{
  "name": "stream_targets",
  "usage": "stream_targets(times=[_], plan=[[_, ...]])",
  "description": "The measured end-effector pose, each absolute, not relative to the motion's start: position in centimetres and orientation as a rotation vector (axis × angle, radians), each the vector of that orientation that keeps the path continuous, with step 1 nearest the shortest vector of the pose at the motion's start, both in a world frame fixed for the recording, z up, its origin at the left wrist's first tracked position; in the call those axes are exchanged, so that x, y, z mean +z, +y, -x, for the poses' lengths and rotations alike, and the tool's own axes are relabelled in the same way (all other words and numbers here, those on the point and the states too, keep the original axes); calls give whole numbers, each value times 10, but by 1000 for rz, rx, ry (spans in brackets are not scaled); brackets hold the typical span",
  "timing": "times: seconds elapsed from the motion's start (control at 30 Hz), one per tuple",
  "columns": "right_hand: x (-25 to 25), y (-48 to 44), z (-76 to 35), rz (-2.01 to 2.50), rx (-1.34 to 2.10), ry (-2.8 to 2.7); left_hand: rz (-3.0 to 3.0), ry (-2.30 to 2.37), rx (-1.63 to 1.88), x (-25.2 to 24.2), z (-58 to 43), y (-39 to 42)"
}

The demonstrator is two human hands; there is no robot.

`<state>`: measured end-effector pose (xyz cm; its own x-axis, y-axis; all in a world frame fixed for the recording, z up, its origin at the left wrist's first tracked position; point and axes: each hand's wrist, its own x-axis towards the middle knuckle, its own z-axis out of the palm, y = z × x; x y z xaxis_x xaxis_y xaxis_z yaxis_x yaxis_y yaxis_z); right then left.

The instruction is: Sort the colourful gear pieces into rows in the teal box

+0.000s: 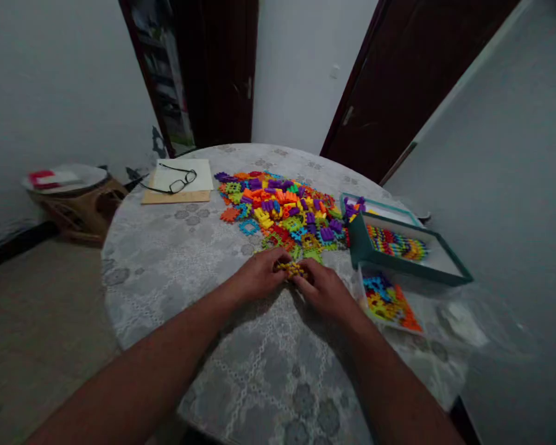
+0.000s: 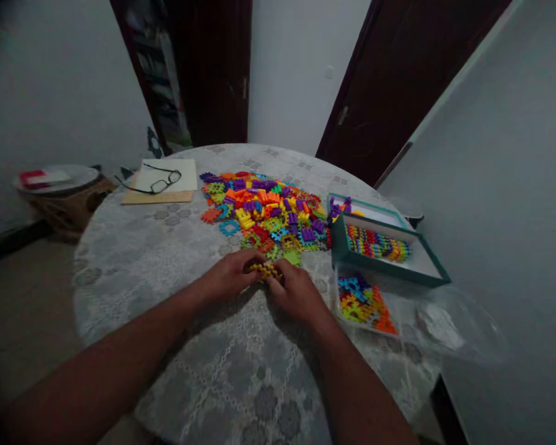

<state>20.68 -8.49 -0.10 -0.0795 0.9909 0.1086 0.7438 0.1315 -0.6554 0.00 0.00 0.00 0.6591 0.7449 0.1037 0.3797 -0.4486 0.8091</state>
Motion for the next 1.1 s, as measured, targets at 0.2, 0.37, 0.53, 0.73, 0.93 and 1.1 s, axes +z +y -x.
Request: stream_targets(times=[0.2,0.37,0.53,0.73,0.93,1.1], plan=[[1,-85,-218,1663,490,-1927,-2171,826,629,-3,4,2],[0,-86,-218,1641,405,-2035,-2215,814,594,-7,6,4],[-1,-87,-219,1629,465,-2032,-2284,769,511,-9,6,2],[-7,-85,-205,1569,484,-2008,-2286,759,482,-7,6,3],[-8,-86,-194,1428,525,-1997,-2211,801,483,-8,12,9],[-11,-80,-207,1679,212,-1805,-2213,784,432,-10,13,11]])
